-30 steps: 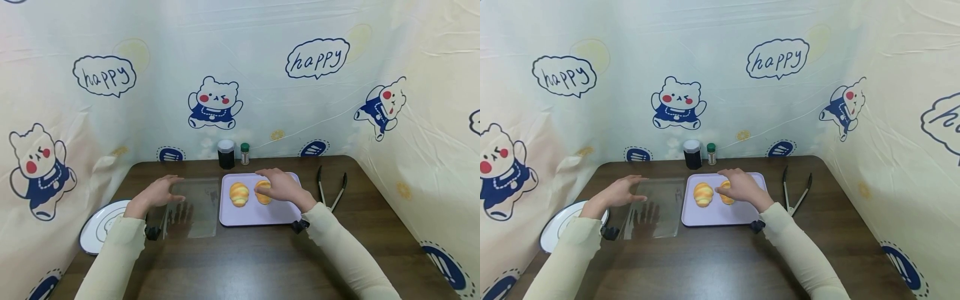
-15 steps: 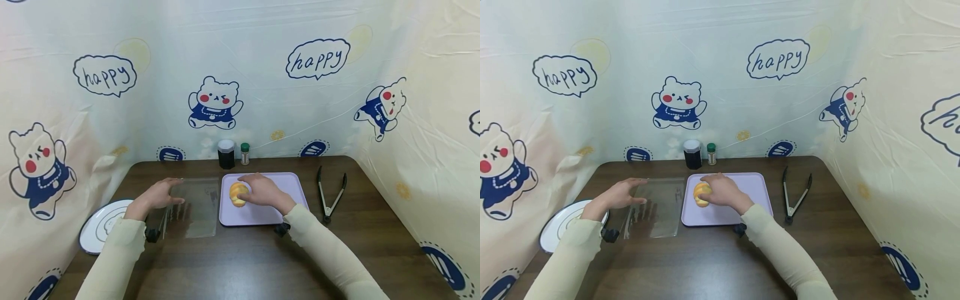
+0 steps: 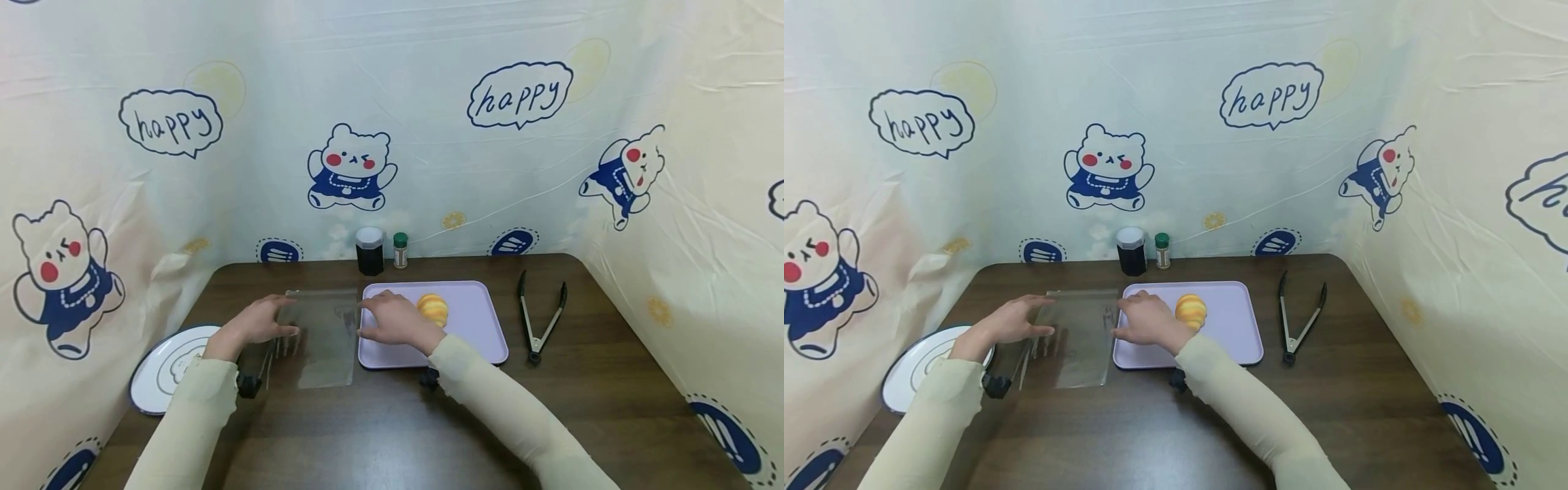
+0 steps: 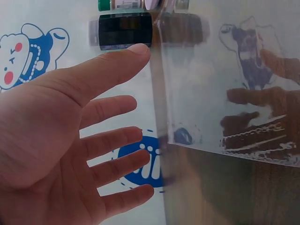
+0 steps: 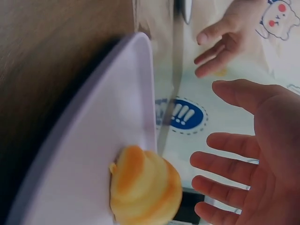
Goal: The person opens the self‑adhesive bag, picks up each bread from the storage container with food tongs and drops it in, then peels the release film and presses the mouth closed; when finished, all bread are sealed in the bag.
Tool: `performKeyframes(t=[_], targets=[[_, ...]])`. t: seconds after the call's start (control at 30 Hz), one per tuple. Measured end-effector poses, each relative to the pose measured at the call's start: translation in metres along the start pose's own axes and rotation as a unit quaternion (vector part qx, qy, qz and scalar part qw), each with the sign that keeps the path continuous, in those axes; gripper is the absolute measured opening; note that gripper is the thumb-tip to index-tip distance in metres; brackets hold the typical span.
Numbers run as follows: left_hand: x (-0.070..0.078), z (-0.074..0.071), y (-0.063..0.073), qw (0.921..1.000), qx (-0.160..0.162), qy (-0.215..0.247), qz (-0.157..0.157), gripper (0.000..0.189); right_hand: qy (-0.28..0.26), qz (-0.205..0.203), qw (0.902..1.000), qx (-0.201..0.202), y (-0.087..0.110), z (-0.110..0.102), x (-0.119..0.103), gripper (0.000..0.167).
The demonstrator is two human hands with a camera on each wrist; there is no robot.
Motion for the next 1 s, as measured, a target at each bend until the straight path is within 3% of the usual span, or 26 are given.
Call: performKeyframes(t=[0.33,0.67,1.0], targets=[[-0.007,0.008,-0.006,0.9999,-0.008,0.002,-0.012,0.074,0.070,-0.006,0.9974,-0.018,-0.020,0.020,-0.012,0.057],[-0.014,0.022,-0.017,0.9992,-0.021,-0.010,-0.033,0.071,0.084,0.003,0.9945,-0.062,-0.030,0.035,-0.025,0.062],[-0.009,0.029,-0.015,0.9983,-0.026,-0.031,-0.042,0.068,0.111,-0.003,0.9892,-0.096,-0.035,0.048,-0.026,0.051]])
Point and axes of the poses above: each hand's wrist, its own y-axis away from the middle knuckle, its own z-axis out of the palm, x = y × z, the point moved 3 cm from there along -y, towards the middle knuckle, and after that the axes turned 14 degrees about -z, right-handed, at the moved point
